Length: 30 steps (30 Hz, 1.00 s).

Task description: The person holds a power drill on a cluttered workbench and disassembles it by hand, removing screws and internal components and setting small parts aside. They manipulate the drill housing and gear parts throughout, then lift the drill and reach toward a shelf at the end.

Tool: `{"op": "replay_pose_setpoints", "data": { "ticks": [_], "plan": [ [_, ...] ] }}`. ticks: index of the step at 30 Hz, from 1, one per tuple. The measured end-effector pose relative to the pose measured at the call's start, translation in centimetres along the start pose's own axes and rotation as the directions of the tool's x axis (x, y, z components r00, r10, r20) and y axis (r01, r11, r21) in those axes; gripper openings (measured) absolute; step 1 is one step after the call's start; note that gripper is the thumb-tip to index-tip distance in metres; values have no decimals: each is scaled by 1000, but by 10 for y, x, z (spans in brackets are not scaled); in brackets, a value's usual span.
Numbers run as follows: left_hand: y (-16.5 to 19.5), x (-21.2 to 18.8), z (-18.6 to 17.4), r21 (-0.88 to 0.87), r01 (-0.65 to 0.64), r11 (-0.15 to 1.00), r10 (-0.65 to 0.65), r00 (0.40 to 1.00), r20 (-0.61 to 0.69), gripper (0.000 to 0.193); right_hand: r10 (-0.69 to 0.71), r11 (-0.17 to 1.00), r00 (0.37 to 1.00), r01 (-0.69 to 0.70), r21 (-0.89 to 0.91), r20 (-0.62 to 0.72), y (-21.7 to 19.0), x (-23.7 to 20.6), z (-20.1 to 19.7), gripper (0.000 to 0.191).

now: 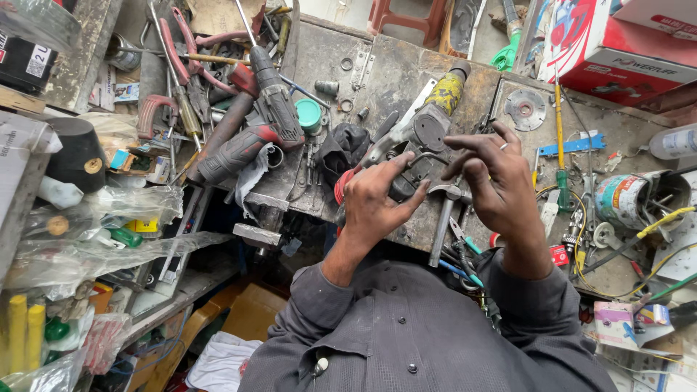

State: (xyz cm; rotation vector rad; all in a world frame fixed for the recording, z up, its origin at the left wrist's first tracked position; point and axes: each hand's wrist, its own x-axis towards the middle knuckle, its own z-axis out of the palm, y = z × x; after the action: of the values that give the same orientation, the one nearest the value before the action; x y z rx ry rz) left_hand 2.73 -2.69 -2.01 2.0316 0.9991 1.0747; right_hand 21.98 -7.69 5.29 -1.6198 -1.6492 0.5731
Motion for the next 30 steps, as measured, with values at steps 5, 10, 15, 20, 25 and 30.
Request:
{"op": "replay_pose_setpoints", "data": {
  "ticks": [5,10,15,20,25,30],
  "plan": [
    [4,-2,2,-1,-59,998,58,998,-31,45,-63,996,998,65,-58,28,24,18,15,21],
    [2,0,-1,-13,-41,999,40,999,-35,46,-292,956,956,292,5,8,42,20,22,14],
    [5,-1,1,9,-59,998,59,998,-36,48,27,948,999,-19,318,-20,42,16,32,17],
    [4,-2,4,38,-15,999,15,1000,-8,66,73,990,996,-80,113,58,20,9,37,33],
    [0,-5,8,92,-35,995,35,999,4,66,-53,998,999,53,38,-5,8,2,38,21],
    [1,-6,12,103,-63,993,63,998,2,63,-3,991,1000,0,134,24,9,0,36,17]
  ]
}}
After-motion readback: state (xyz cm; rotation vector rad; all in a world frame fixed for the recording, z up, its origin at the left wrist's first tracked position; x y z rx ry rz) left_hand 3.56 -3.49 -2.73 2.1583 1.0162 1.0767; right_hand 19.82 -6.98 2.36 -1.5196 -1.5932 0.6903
